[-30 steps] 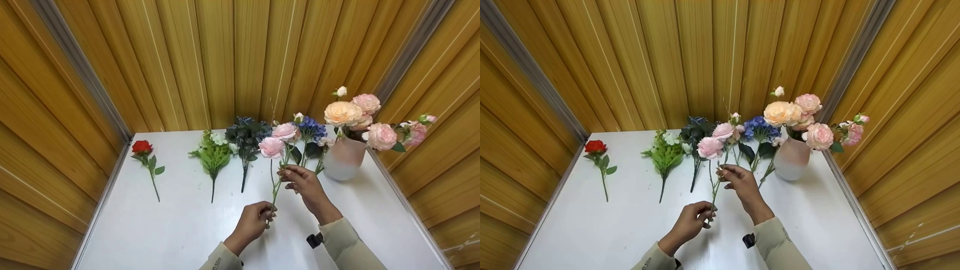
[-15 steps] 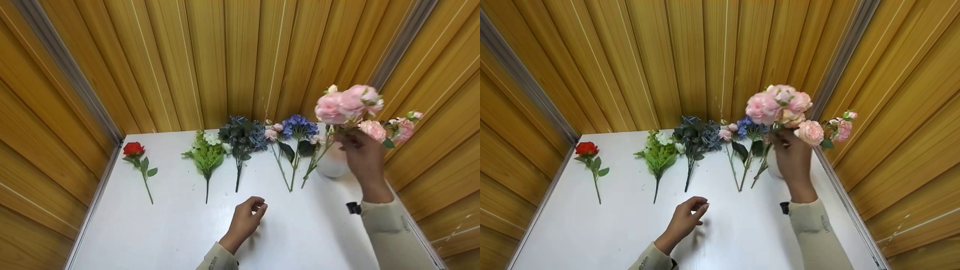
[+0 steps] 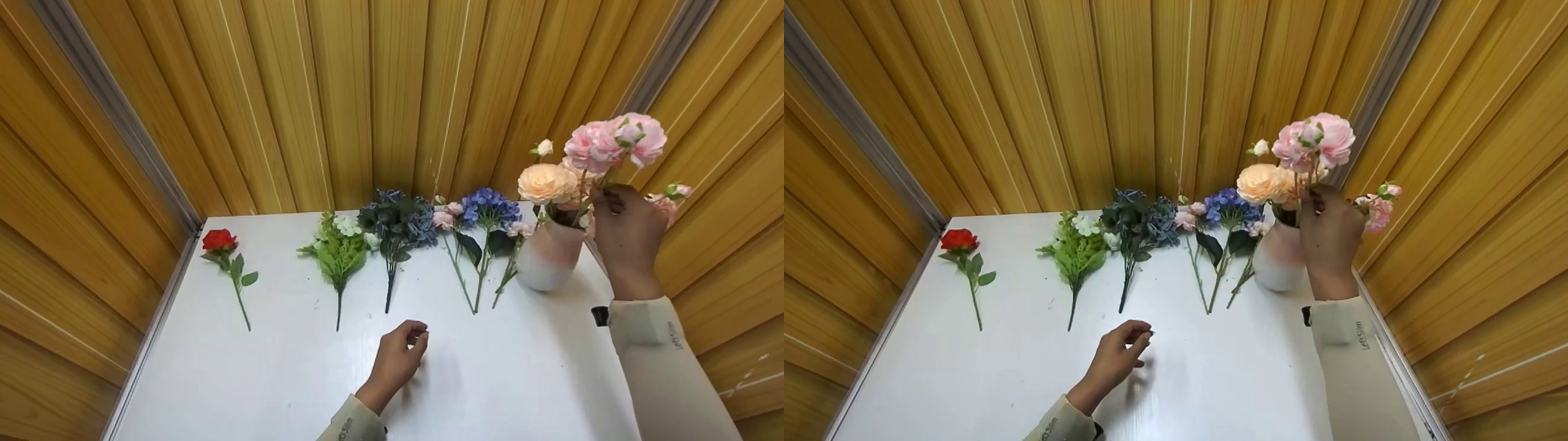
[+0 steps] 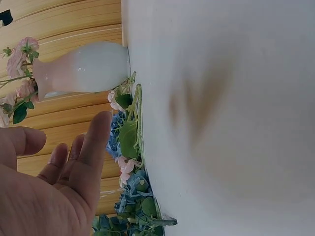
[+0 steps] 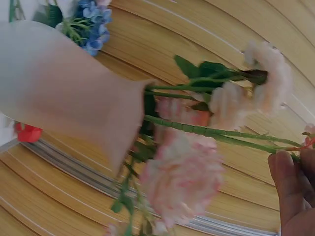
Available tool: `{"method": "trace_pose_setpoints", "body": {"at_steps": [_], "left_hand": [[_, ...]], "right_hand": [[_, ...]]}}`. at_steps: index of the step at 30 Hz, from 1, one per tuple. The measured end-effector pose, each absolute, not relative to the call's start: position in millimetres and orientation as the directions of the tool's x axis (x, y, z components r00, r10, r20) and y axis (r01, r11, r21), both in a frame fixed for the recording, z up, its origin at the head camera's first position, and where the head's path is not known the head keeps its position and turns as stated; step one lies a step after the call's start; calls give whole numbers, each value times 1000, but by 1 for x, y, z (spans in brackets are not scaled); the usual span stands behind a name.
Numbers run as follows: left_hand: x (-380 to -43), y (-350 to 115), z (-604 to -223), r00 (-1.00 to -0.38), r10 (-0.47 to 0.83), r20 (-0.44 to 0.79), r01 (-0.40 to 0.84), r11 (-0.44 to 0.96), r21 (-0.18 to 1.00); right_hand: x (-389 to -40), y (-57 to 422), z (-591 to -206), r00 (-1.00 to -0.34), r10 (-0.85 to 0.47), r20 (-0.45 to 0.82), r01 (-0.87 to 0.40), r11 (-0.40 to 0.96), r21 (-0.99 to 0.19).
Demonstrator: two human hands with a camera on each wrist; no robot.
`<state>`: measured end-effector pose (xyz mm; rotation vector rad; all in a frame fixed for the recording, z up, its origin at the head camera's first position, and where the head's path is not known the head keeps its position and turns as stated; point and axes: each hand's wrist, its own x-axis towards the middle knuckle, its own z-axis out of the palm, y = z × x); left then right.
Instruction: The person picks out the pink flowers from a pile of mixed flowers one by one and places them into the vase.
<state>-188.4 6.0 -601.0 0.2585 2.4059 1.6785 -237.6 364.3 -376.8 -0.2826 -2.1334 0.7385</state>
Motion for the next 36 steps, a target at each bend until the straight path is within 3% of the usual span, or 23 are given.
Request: {"method": "trace_pose_setpoints", "body": {"at_steps": [14, 24, 30, 36], "left_hand": [[-190, 0, -605, -974, 218, -61, 22, 360, 933], [-190, 2, -607, -973, 218, -80, 5, 366, 931], [-191, 7, -609, -974, 215, -68, 14, 361, 933], [-208, 26, -605, -973, 227, -47, 59, 435, 898]], "right_hand": [[-257, 358, -419, -609, 446, 656, 6, 829, -559], [-259, 357, -412, -615, 466, 636, 50, 828, -558], [-270, 359, -431, -715, 382, 586, 49, 863, -502], [-246, 347, -469, -801, 255, 542, 45, 928, -371]]}}
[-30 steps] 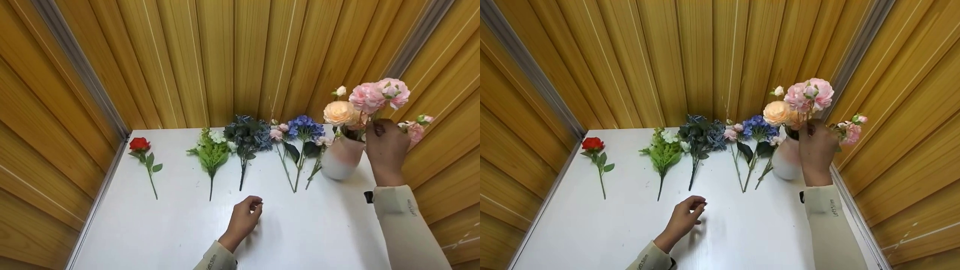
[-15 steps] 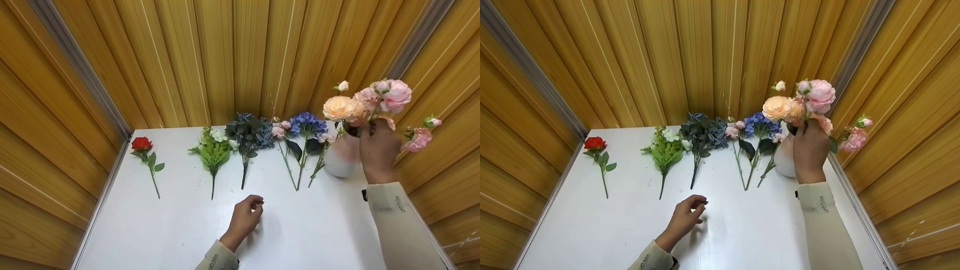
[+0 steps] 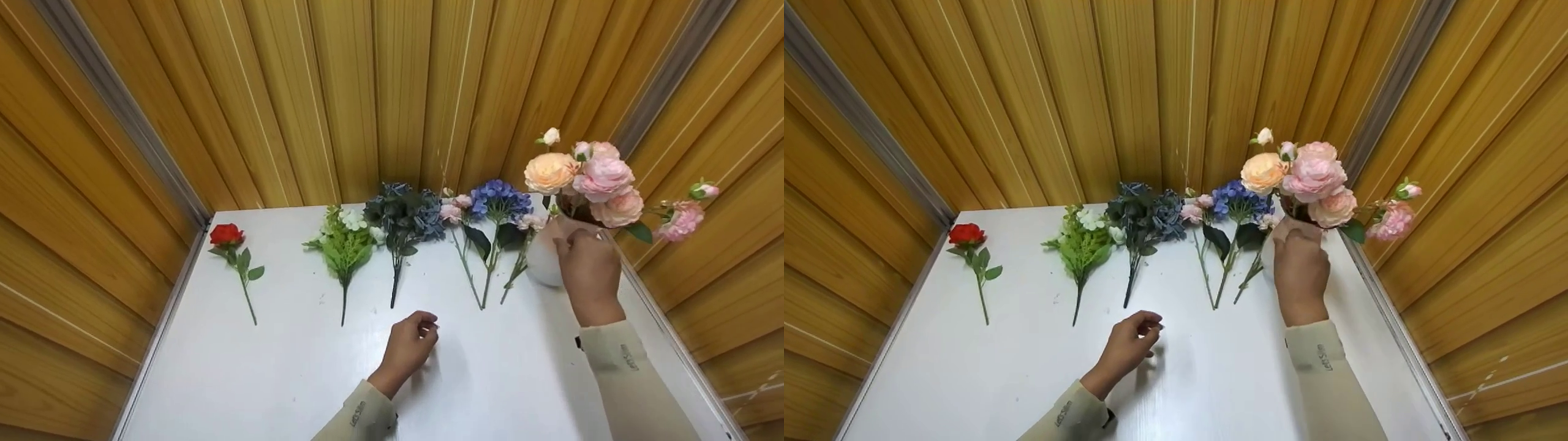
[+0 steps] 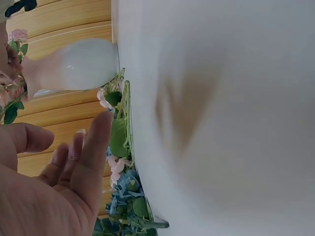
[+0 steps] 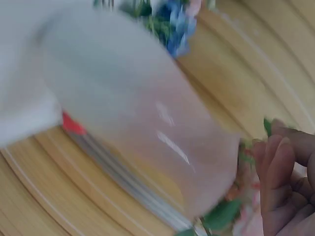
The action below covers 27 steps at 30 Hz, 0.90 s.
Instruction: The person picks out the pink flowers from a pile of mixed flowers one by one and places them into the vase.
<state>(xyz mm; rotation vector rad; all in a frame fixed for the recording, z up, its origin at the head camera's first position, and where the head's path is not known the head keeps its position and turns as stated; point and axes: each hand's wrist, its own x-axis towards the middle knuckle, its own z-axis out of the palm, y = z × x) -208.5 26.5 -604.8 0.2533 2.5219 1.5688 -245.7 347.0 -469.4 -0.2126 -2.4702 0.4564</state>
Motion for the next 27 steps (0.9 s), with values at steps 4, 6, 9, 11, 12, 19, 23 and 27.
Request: {"method": "trace_pose_setpoints", "body": {"at_steps": [4, 6, 9, 11, 12, 19, 23, 27], "left_hand": [[-248, 64, -598, -971, 234, -44, 83, 506, 858], [-269, 86, -598, -972, 227, -54, 85, 561, 823], [-297, 115, -608, -978, 193, -75, 74, 665, 744], [-310, 130, -618, -983, 162, -83, 63, 732, 679], [-314, 135, -623, -985, 147, -89, 55, 760, 647], [-320, 150, -642, -987, 132, -95, 60, 841, 538], [-321, 146, -643, -986, 147, -80, 76, 820, 568], [-329, 131, -642, -982, 153, -115, 47, 778, 626]], "right_hand": [[-232, 340, -495, -860, 210, 465, 37, 934, -355], [-225, 334, -510, -890, 202, 410, 42, 930, -366], [-212, 322, -531, -927, 194, 319, 64, 924, -377], [-202, 313, -542, -943, 188, 273, 71, 920, -385], [-197, 309, -547, -949, 186, 255, 75, 918, -389], [-170, 295, -562, -970, 182, 162, 101, 905, -414], [-166, 298, -562, -969, 197, 149, 120, 902, -414], [-166, 301, -565, -971, 197, 139, 120, 895, -430]]}}
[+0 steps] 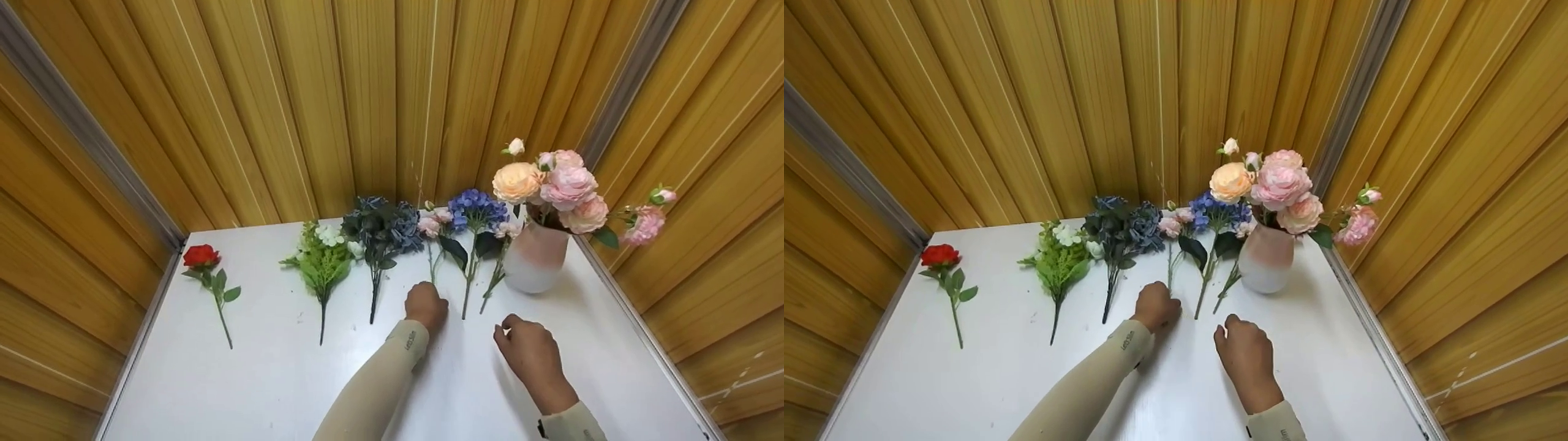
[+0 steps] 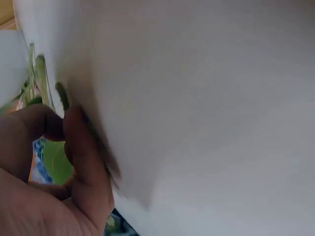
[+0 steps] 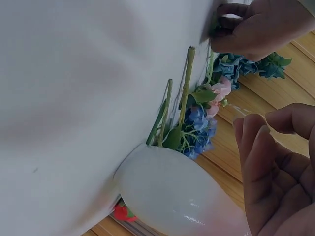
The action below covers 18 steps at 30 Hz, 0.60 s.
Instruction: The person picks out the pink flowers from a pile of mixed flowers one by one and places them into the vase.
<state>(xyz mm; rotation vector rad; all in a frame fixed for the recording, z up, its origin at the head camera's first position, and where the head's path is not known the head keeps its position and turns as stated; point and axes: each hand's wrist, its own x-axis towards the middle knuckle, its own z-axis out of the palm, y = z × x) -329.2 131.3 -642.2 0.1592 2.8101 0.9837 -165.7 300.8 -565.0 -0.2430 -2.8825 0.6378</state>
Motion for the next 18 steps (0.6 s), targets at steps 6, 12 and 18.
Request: {"method": "trace_pose_setpoints", "body": {"at_steps": [6, 12, 18], "left_hand": [[-328, 88, -621, -950, 185, -252, -81, 633, 770], [-308, 51, -598, -950, 185, -250, -189, 295, 937], [-263, 23, -577, -957, 230, -179, -142, 170, 975]], "right_hand": [[-162, 294, -570, -978, 183, 99, 122, 889, -442], [-164, 290, -565, -984, 151, 96, 93, 892, -443], [-172, 277, -548, -985, 117, 124, 37, 855, -517]]}}
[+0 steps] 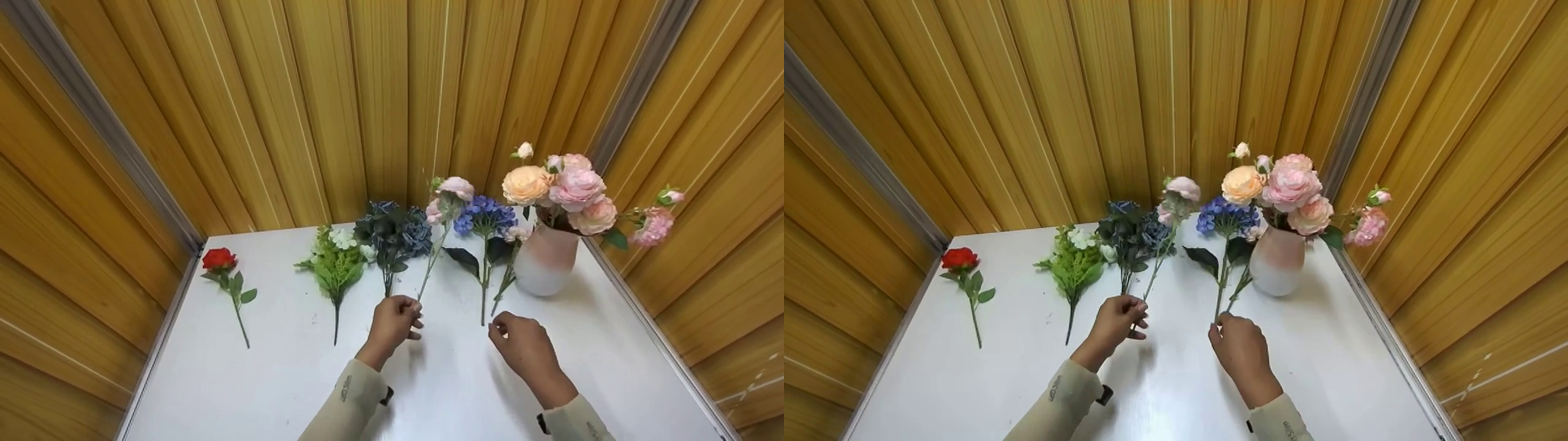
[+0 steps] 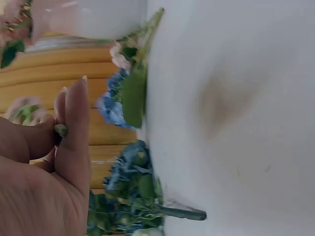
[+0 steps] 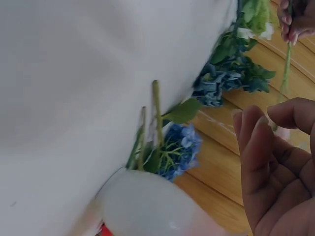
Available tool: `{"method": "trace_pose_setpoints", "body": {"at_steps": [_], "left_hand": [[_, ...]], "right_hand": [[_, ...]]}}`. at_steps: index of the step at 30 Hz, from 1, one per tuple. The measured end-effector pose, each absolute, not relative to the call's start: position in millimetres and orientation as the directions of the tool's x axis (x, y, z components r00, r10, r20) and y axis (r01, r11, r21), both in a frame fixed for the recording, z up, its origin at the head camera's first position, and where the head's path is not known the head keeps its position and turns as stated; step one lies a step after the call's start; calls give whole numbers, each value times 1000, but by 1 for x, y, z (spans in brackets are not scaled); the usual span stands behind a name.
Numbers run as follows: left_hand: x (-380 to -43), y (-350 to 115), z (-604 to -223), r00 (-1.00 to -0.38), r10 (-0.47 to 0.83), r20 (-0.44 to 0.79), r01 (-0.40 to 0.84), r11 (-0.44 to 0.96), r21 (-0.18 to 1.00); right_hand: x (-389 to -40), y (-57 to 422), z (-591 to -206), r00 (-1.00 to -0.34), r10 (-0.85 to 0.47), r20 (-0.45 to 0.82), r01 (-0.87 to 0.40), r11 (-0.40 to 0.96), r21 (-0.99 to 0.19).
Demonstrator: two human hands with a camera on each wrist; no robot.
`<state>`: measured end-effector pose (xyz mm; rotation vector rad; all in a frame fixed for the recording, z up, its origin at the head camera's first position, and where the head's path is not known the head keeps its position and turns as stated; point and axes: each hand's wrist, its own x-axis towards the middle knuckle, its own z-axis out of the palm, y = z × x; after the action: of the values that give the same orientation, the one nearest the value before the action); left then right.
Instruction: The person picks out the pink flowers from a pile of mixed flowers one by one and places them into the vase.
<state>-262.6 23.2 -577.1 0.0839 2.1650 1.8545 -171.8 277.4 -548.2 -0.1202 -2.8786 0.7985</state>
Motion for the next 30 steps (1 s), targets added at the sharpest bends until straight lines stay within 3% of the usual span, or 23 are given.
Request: {"method": "trace_pose_setpoints", "body": {"at_steps": [3, 8, 11, 15, 24, 27, 30], "left_hand": [[-239, 21, -571, -951, 272, -145, -116, 122, 986], [-211, 26, -568, -934, 339, -113, -85, 97, 992], [-200, 29, -571, -925, 365, -107, -69, 114, 991], [-190, 30, -575, -915, 391, -96, -45, 137, 990], [-183, 41, -580, -902, 429, -54, 51, 230, 972], [-184, 45, -579, -906, 421, -45, 62, 237, 970], [-185, 48, -580, -914, 403, -50, 50, 234, 971]], "right_hand": [[-180, 271, -534, -987, 124, 106, 27, 764, -645], [-194, 260, -506, -984, 176, 15, 75, 490, -868], [-200, 254, -494, -980, 199, -34, 106, 366, -925], [-203, 246, -489, -974, 221, -51, 118, 300, -947], [-189, 257, -471, -972, 231, 34, 43, 321, -946], [-182, 275, -446, -948, 270, 170, -24, 471, -882], [-177, 301, -414, -856, 337, 391, -96, 640, -763]]}}
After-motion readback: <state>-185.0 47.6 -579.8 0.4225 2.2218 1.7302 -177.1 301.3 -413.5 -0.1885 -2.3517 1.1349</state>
